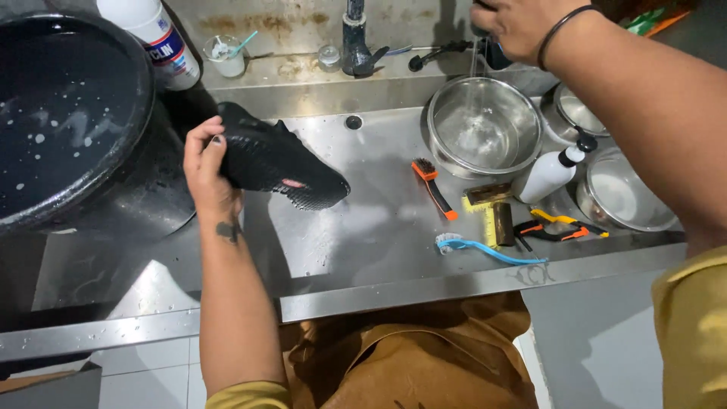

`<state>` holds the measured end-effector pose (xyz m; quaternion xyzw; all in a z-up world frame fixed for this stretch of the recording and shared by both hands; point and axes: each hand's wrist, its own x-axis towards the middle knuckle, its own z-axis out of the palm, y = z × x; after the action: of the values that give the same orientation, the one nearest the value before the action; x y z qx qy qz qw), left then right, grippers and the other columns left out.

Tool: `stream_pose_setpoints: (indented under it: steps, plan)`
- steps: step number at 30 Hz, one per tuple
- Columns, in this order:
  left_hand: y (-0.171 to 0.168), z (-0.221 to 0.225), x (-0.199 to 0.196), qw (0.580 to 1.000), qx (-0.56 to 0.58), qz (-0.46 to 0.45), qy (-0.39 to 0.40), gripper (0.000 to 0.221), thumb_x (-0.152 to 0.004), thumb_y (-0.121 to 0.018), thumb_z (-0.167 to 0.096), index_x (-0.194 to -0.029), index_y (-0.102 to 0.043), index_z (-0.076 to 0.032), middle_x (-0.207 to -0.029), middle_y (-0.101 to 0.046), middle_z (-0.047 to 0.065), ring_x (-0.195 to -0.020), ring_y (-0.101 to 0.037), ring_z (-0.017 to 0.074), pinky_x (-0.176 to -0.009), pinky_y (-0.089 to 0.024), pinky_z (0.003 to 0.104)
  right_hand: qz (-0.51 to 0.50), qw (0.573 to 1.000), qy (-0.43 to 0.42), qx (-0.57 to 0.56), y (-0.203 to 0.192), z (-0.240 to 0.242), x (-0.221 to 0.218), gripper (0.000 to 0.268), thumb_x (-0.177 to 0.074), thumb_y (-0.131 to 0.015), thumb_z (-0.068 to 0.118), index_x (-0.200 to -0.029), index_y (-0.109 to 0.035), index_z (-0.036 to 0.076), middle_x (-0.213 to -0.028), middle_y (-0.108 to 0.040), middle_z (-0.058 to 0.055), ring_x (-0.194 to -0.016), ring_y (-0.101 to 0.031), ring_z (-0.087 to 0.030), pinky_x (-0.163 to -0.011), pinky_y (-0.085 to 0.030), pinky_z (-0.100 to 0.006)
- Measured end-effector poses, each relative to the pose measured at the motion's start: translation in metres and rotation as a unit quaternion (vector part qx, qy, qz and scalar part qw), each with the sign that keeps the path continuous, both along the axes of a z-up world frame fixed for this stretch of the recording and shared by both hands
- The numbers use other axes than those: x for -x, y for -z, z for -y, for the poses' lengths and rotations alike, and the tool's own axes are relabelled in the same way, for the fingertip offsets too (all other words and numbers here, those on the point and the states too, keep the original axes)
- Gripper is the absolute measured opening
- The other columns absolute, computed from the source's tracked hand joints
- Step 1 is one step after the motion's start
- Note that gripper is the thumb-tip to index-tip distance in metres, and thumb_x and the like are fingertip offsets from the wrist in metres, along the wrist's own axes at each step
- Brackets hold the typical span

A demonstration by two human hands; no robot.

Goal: Cleaning a black shoe in a sink by scrubbing the sole and upper with various brushes and a sponge.

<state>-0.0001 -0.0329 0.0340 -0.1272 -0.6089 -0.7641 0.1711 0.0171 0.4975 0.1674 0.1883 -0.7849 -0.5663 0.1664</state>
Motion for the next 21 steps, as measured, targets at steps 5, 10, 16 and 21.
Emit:
stream_pose_setpoints:
  steps: [5,10,16,21]
  plan:
    - [-0.015,0.018,-0.007,0.997,0.059,0.053,-0.019,0.021,-0.088,-0.054,-0.014,-0.104,-0.068,-0.013,-0.118,-0.07,0.005,-0.111,-0.063,0.0137,-0.098,-0.046,0.024,-0.005,0.998,-0.019,0.056,-0.002,0.014,-0.008,0.041,-0.105,-0.041,0.029,-0.14,-0.059,0.04,-0.139,-0.058,0.015,-0.13,-0.056,-0.006,-0.075,-0.05,-0.03]
    - [-0.021,0.017,-0.015,0.958,0.258,-0.025,-0.119,0.014,-0.091,-0.073,-0.016,-0.099,-0.062,-0.015,-0.111,-0.058,0.004,-0.106,-0.058,0.0186,-0.097,-0.043,0.031,-0.044,0.986,-0.08,0.139,0.003,0.04,-0.066,0.053,-0.094,-0.056,0.051,-0.147,-0.061,0.047,-0.169,-0.056,0.012,-0.149,-0.051,-0.013,-0.105,-0.04,-0.038]
    - [-0.117,0.006,-0.068,0.852,0.447,0.268,0.042,0.062,-0.082,-0.066,-0.036,-0.141,-0.048,-0.027,-0.131,-0.061,0.002,-0.122,-0.057,0.0163,-0.098,-0.041,0.035,-0.061,0.905,0.024,0.421,0.088,-0.007,-0.174,0.046,-0.088,-0.08,0.029,-0.133,-0.079,0.024,-0.166,-0.063,-0.01,-0.161,-0.039,-0.04,-0.123,-0.022,-0.066]
    - [-0.115,-0.01,-0.079,0.83,0.464,0.303,0.057,0.075,-0.076,-0.07,-0.037,-0.147,-0.05,-0.024,-0.121,-0.066,-0.004,-0.102,-0.06,0.0124,-0.093,-0.044,0.029,-0.086,0.8,-0.006,0.593,0.159,-0.019,-0.192,0.023,-0.097,-0.072,0.012,-0.118,-0.08,0.008,-0.147,-0.064,-0.019,-0.141,-0.042,-0.044,-0.108,-0.035,-0.059]
